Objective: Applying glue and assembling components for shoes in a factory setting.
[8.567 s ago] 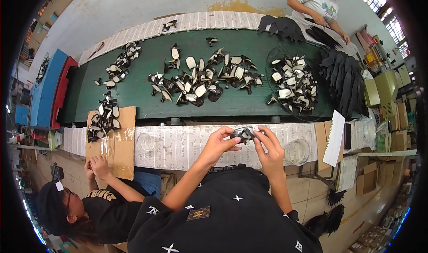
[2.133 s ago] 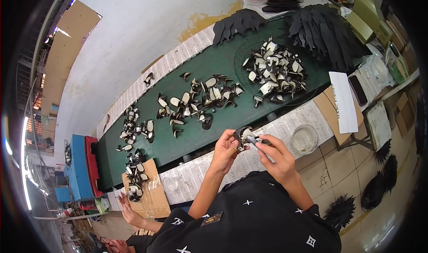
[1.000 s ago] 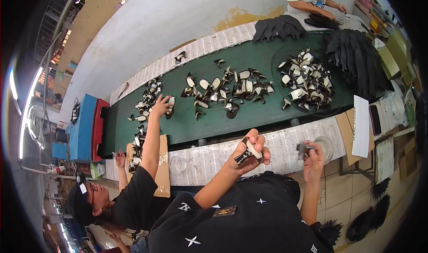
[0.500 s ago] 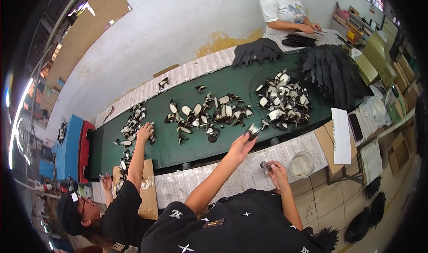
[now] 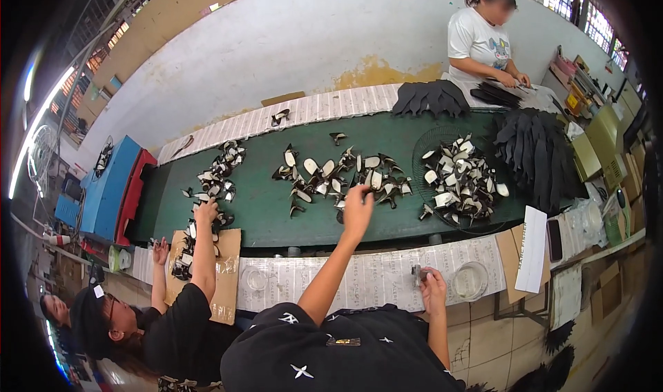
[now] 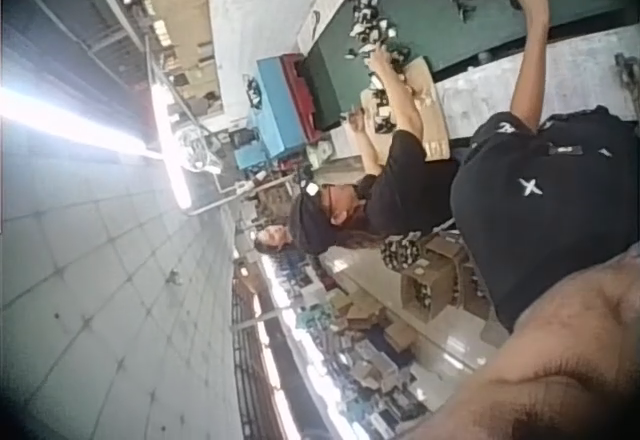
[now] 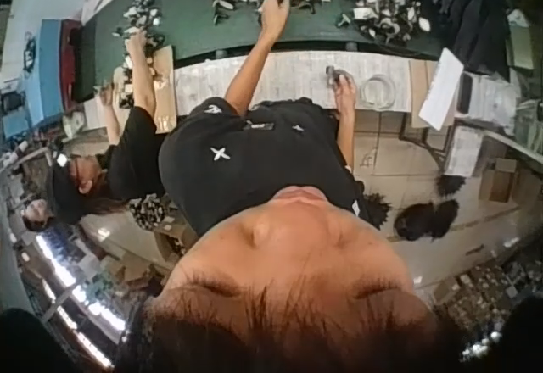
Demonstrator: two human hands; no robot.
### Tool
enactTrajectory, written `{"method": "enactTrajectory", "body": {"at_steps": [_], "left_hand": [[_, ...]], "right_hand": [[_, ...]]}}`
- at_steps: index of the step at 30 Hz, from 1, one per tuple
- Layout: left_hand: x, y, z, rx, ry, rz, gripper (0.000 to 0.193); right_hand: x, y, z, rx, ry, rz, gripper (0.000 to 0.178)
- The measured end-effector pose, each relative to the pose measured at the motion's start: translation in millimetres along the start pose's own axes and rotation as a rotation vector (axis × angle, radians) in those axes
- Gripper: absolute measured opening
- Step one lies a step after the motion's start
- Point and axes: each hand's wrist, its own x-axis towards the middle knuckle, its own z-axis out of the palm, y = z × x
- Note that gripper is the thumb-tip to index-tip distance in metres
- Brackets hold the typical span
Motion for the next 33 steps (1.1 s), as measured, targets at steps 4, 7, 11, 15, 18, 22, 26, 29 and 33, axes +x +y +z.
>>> {"method": "enactTrajectory", "body": {"at_steps": [4, 7, 11, 15, 18, 22, 26, 29, 33], "left_hand": [[-20.4, -47.7, -19.2, 0.389, 0.194, -0.077, 0.033], [-27.2, -81.0, -26.9, 0.484, 0.0, -0.104, 0.031], [-31.1, -88.5, -18.8, 0.452, -0.003, -0.07, 0.025], [-37.0, -98.9, -21.8, 0.283, 0.146, -0.009, 0.022], [-36.8, -112.3, -31.0, 0.168, 0.221, -0.002, 0.025], [-34.0, -99.3, -53.7, 0.094, 0.086, -0.217, 0.029], [-36.9, -97.9, -70.9, -0.046, 0.183, -0.106, 0.032], [-61.1, -99.8, -82.1, -0.147, 0.259, -0.319, 0.031], [-70.2, -109.3, -100.5, -0.311, 0.035, -0.524, 0.026]], "right_hand": [[2.4, -3.1, -0.6, -0.014, -0.005, 0.011, 0.018], [5.1, -1.4, -3.4, -0.013, -0.05, 0.042, 0.018], [5.8, 0.0, -12.0, -0.02, -0.049, 0.056, 0.019], [4.9, 1.9, -8.2, -0.026, -0.043, 0.057, 0.021], [6.2, 2.3, -5.3, -0.04, -0.049, 0.064, 0.022], [6.7, 2.3, -11.8, -0.036, -0.05, 0.065, 0.023], [11.2, -1.2, -9.3, -0.011, -0.078, 0.065, 0.022], [4.8, -1.3, -10.2, -0.023, -0.13, 0.116, 0.023], [4.6, -4.6, -16.1, -0.018, -0.1, 0.137, 0.022]]}}
